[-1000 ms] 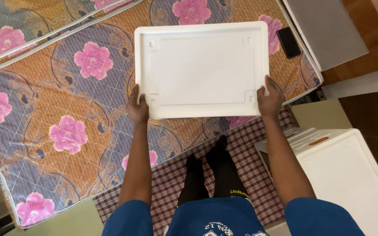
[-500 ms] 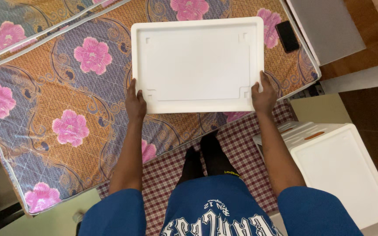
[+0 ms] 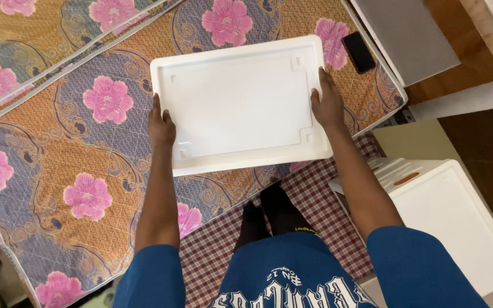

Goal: The person assembles a three-tier plastic storage unit by placing a frame around a bin, adding a lid, and stacking it on two other similar units. They then open and close the latches on each unit to test the mechanism.

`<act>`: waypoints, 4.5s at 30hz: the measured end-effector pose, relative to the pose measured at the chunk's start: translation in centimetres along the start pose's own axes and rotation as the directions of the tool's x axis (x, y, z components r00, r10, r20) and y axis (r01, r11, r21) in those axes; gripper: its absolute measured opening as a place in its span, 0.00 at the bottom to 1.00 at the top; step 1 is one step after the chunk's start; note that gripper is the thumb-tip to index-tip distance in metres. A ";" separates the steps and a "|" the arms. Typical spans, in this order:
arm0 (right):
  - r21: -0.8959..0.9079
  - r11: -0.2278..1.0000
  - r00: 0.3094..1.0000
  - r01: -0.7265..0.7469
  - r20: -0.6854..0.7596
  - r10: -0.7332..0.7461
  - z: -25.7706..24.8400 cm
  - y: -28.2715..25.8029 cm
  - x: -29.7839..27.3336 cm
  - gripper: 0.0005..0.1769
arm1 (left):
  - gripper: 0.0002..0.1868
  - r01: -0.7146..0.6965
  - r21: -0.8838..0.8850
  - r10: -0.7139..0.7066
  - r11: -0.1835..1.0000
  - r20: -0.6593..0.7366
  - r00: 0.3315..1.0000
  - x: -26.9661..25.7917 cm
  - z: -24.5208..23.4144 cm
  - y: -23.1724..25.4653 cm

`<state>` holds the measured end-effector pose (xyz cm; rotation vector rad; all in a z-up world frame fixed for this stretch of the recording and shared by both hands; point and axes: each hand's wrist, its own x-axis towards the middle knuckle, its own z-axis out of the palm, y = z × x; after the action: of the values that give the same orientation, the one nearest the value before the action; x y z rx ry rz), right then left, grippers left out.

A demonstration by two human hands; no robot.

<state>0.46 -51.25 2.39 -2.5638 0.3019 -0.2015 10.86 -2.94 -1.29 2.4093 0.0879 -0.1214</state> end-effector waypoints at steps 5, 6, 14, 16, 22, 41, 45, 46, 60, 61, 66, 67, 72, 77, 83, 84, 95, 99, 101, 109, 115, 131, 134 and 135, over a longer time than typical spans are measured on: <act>0.000 0.997 0.997 -0.076 -0.007 0.076 0.8 -0.4 2.3 0.37 | 0.32 0.094 0.053 -0.094 0.994 0.000 0.996 1.1 0.5 0.5; -0.015 0.996 0.996 -0.088 -0.002 0.088 0.9 -0.6 2.5 0.37 | 0.31 0.060 0.077 -0.058 0.995 -0.030 0.998 1.2 0.7 0.4; -0.040 0.995 0.995 -0.090 -0.052 0.088 0.5 -1.3 2.3 0.36 | 0.30 -0.003 0.082 0.015 0.997 -0.145 0.989 1.2 2.3 -1.1; -0.041 0.997 0.995 -0.068 -0.074 0.065 0.6 -1.5 2.5 0.35 | 0.31 -0.019 0.074 0.030 0.997 -0.150 0.988 1.3 2.2 -0.9; -0.049 0.993 0.994 -0.107 -0.033 0.105 0.8 -0.7 2.4 0.35 | 0.30 0.106 0.079 -0.102 0.991 -0.047 0.994 1.1 1.0 1.0; -0.245 0.948 0.976 0.205 0.118 -0.181 6.4 -7.6 9.5 0.38 | 0.45 -0.308 0.223 0.245 0.925 0.269 0.931 5.9 10.8 17.4; -0.242 0.951 0.979 0.193 0.103 -0.173 7.3 -7.5 9.1 0.37 | 0.46 -0.278 0.262 0.200 0.924 0.288 0.937 5.9 10.8 17.1; -0.247 0.951 0.981 0.185 0.106 -0.163 7.4 -7.5 9.4 0.37 | 0.46 -0.267 0.261 0.190 0.928 0.285 0.939 6.1 11.0 17.2; -0.099 0.967 0.972 0.236 0.041 -0.233 3.8 -6.1 4.6 0.28 | 0.42 -0.234 -0.034 0.236 0.972 0.151 0.960 0.1 8.1 14.5; -0.076 0.970 0.973 0.231 0.019 -0.230 3.4 -6.1 4.2 0.27 | 0.40 -0.254 -0.129 0.266 0.959 0.087 0.960 -0.3 7.6 13.9; -0.021 0.985 0.978 0.172 -0.116 -0.173 0.6 -4.8 1.9 0.20 | 0.33 -0.331 -0.316 0.284 0.889 -0.187 0.940 -1.5 4.5 10.0; -0.039 0.987 0.977 0.154 -0.145 -0.159 0.1 -4.4 1.5 0.20 | 0.32 -0.313 -0.295 0.259 0.903 -0.210 0.943 -1.6 3.7 9.0; -0.059 0.997 0.970 0.054 -0.234 -0.067 -1.6 -2.0 -2.0 0.26 | 0.28 -0.193 -0.189 0.125 0.963 -0.324 0.938 -3.2 -0.2 2.4; 0.018 0.995 0.978 -0.097 -0.183 0.098 -0.9 -0.5 -3.6 0.27 | 0.30 -0.060 -0.311 -0.023 0.948 -0.257 0.966 -4.7 -1.4 -1.8; 0.092 0.953 0.950 -0.288 -0.095 0.296 0.4 0.7 -4.5 0.23 | 0.35 0.214 -0.411 -0.208 0.886 0.060 0.976 -5.7 -0.8 -3.5; 0.086 0.943 0.941 -0.321 -0.086 0.328 0.3 0.9 -4.7 0.22 | 0.35 0.201 -0.460 -0.179 0.865 0.092 0.980 -5.8 -0.8 -3.8; 0.120 0.941 0.944 -0.317 -0.052 0.325 0.4 1.6 -5.4 0.25 | 0.21 0.253 -0.550 -0.270 0.796 0.051 0.961 -6.2 -0.4 -4.2; 0.076 0.921 0.924 -0.381 -0.006 0.383 0.6 2.6 -5.1 0.30 | 0.21 0.244 -0.609 -0.242 0.755 0.088 0.966 -5.9 -0.4 -4.3; 0.151 0.901 0.913 -0.407 0.027 0.408 0.5 3.0 -5.0 0.30 | 0.21 0.256 -0.646 -0.227 0.719 0.130 0.965 -5.8 -0.5 -4.5; 0.638 0.469 0.767 -0.611 0.331 0.549 0.3 4.4 -3.8 0.28 | 0.22 0.305 -0.797 -0.202 0.521 0.231 0.952 -4.8 -0.5 -5.5; 0.704 0.436 0.787 -0.560 0.289 0.545 -0.3 2.7 -4.6 0.21 | 0.22 0.355 -0.787 -0.266 0.505 0.249 0.931 -5.8 -1.2 -5.1; 0.818 0.514 0.857 -0.257 -0.053 0.512 -9.7 0.3 -8.2 0.12 | 0.32 0.240 -0.908 0.097 0.344 0.288 0.953 -3.9 -6.8 2.2; 0.852 0.480 0.850 -0.208 -0.085 0.520 -11.9 -0.4 -10.5 0.12 | 0.33 0.245 -0.917 0.157 0.315 0.305 0.939 -4.4 -8.5 4.4; 0.861 0.465 0.840 -0.205 -0.089 0.535 -12.6 -0.7 -11.2 0.12 | 0.32 0.260 -0.914 0.157 0.310 0.319 0.935 -4.6 -8.9 5.1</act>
<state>-12.79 -54.21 12.46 -1.4250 0.7157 -0.5026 7.32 -0.95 9.21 1.0989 0.0456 -0.4123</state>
